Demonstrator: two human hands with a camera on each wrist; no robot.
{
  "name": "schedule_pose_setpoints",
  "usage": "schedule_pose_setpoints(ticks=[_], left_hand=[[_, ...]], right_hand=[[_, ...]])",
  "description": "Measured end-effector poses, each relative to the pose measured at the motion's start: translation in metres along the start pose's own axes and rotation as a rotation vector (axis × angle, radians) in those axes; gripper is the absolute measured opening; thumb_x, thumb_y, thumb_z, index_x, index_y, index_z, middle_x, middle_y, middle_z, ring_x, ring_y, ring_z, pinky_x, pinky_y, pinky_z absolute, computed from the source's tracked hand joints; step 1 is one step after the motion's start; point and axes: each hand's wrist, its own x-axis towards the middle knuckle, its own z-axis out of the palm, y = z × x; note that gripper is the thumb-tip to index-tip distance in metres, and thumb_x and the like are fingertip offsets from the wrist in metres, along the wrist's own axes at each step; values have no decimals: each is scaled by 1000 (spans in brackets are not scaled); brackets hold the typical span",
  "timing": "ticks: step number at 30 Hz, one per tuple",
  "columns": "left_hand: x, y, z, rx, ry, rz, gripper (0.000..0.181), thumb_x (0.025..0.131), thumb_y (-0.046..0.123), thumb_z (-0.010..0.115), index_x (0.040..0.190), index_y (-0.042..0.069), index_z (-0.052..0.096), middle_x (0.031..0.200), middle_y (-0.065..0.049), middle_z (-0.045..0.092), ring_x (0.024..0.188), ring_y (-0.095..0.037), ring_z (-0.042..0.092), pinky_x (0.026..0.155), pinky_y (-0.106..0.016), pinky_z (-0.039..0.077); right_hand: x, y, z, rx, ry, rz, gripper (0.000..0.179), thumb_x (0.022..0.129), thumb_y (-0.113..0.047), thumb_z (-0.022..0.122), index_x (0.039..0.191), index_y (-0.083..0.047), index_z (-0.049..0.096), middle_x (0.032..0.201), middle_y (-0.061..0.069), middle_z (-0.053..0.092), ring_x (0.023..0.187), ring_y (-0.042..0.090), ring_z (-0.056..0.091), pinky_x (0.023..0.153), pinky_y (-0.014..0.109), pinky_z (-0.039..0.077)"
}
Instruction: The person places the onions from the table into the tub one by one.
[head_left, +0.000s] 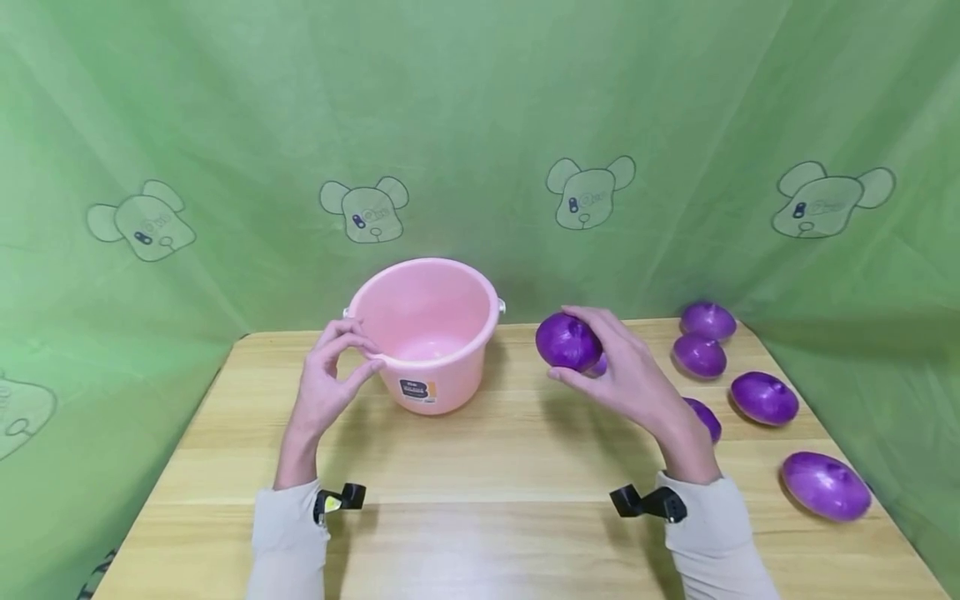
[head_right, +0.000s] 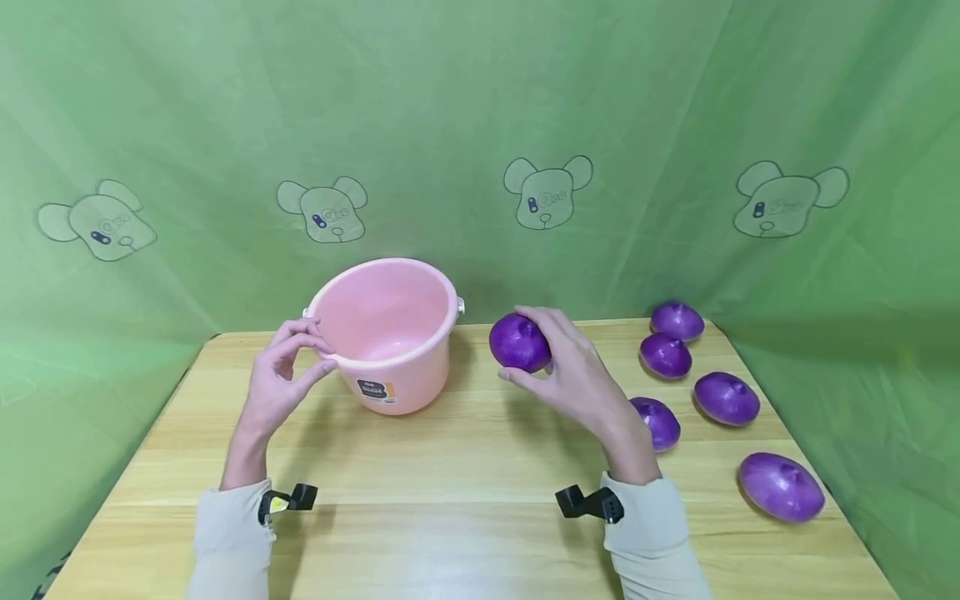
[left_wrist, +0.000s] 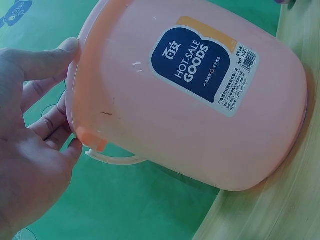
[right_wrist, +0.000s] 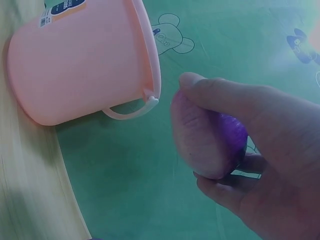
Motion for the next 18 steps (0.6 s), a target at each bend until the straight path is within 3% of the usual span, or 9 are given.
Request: schedule_pose_setpoints(ticks=[3, 7, 18], left_hand=[[0, 0, -1, -3, -1, -6, 20, 80, -16, 76, 96, -6, 70, 114, -25, 55, 132, -39, 45, 127, -44, 22], [-1, 0, 0, -7, -2, -8, 19, 80, -17, 76, 95, -6, 70, 115, -35, 51, 133, -47, 42, 127, -45, 21], [0, -1, 0, -8, -1, -9, 19, 81, -14, 77, 96, -5, 70, 114, -30, 54, 133, -49, 42, 127, -45, 23]], right_hand=[[3, -3, 1, 7, -2, 5, 82, 83, -42, 86, 152, -18, 47, 146, 16, 52, 125, 42, 58, 97, 66, 53], [5, -8, 2, 14, -11, 8, 83, 83, -44, 85, 152, -20, 47, 147, 14, 52, 126, 40, 57, 98, 65, 53], [15, -19, -1, 9, -7, -34, 85, 81, -40, 88, 152, -18, 47, 147, 16, 52, 126, 41, 58, 100, 65, 52]])
